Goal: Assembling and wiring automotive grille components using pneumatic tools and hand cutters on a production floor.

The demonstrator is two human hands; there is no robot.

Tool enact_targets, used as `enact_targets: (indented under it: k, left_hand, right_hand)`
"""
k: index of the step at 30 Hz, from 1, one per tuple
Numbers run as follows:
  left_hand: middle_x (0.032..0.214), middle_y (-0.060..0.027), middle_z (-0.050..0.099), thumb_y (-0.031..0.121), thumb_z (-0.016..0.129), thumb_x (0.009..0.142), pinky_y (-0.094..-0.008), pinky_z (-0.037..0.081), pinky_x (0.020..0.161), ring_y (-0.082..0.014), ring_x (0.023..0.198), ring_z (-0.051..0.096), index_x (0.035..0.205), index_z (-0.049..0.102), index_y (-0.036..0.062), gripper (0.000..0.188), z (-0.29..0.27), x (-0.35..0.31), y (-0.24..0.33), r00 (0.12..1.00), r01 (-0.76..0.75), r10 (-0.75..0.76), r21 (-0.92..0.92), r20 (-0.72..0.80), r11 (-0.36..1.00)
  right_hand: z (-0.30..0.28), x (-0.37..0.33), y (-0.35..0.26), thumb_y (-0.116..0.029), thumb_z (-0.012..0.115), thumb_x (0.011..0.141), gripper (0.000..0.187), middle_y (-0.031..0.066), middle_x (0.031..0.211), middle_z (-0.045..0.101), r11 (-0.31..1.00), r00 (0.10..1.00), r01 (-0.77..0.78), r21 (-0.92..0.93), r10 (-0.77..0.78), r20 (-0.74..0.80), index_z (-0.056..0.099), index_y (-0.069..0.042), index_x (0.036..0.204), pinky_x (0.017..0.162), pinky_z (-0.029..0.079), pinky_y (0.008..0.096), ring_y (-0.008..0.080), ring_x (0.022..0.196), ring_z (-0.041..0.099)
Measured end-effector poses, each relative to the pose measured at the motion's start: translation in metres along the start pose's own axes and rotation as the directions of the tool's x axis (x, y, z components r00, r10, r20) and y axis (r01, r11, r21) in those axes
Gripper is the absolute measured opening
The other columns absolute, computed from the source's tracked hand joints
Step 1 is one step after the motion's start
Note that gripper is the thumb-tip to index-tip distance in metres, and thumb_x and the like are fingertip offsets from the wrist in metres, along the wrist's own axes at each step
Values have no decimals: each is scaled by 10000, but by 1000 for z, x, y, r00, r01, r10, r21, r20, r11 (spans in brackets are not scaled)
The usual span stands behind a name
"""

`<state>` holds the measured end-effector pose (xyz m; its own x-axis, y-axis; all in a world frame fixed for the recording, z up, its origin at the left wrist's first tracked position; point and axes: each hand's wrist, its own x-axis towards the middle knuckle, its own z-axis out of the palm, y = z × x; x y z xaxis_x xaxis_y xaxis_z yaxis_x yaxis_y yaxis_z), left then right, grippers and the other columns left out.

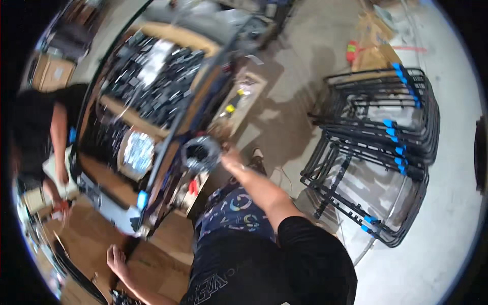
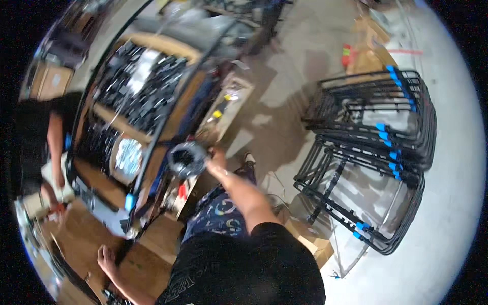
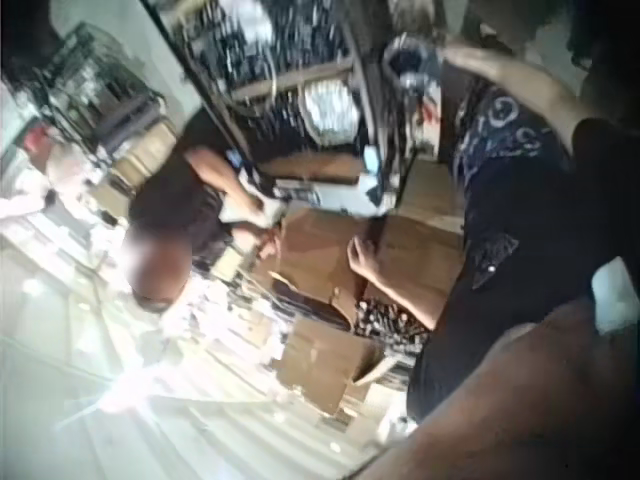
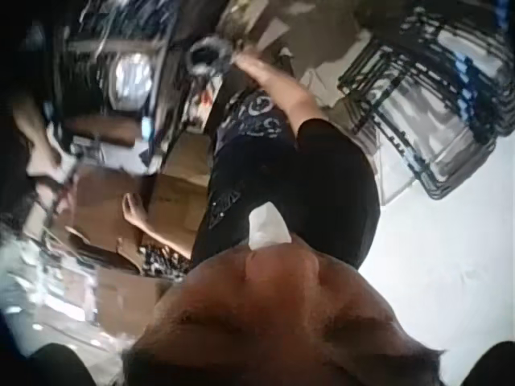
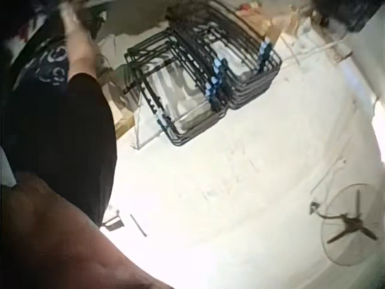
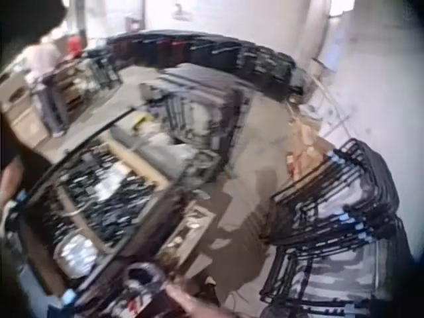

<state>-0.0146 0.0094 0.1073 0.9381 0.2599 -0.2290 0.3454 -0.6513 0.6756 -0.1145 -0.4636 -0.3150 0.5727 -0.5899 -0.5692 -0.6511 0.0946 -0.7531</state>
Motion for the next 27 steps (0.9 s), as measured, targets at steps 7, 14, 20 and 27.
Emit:
enact_targets:
  k: [7,14,20,27]
  left_hand:
    - [970,-7,622,78,593,922,-225,448,774,-91,874,563,1122,630,-8,220,408,-201,360,535,-351,452,-299,714,887]
    - [1014,-35,650,297,649,931,-264,485,783,-132,854,594,1304,547,-20,500,761,-625,519,-537,-324,275,-496,797,805]
    - [1021,-206,682,480,699,809,-398,509,859,-318,1000,645,1099,658,-37,595,882,-839,531,-195,-568,552,-552,811,611]
    - [1028,-249,684,520,730,723,-433,522,887,-367,1038,652,1025,700,-9,610,867,-832,559,-381,-719,648,-652,660,242]
  right_hand:
    - [-89,-23,30,-273,668,862,496,223,1186,529,854,912,402,329,-342,-227,523,-25,1266,918,450,436,355,1063,544]
    - [-265,-181,127,-228,634,945,236,31,942,648,844,987,141,518,-160,-7,656,-44,1092,717,490,282,98,829,603]
    - [-331,-339,232,-186,659,904,265,62,913,679,719,575,14,695,563,-594,639,-19,1108,737,520,284,136,817,635]
    - [-237,-422,309,-147,654,846,187,48,752,642,533,465,-405,743,820,-335,670,-3,963,597,471,284,114,675,602]
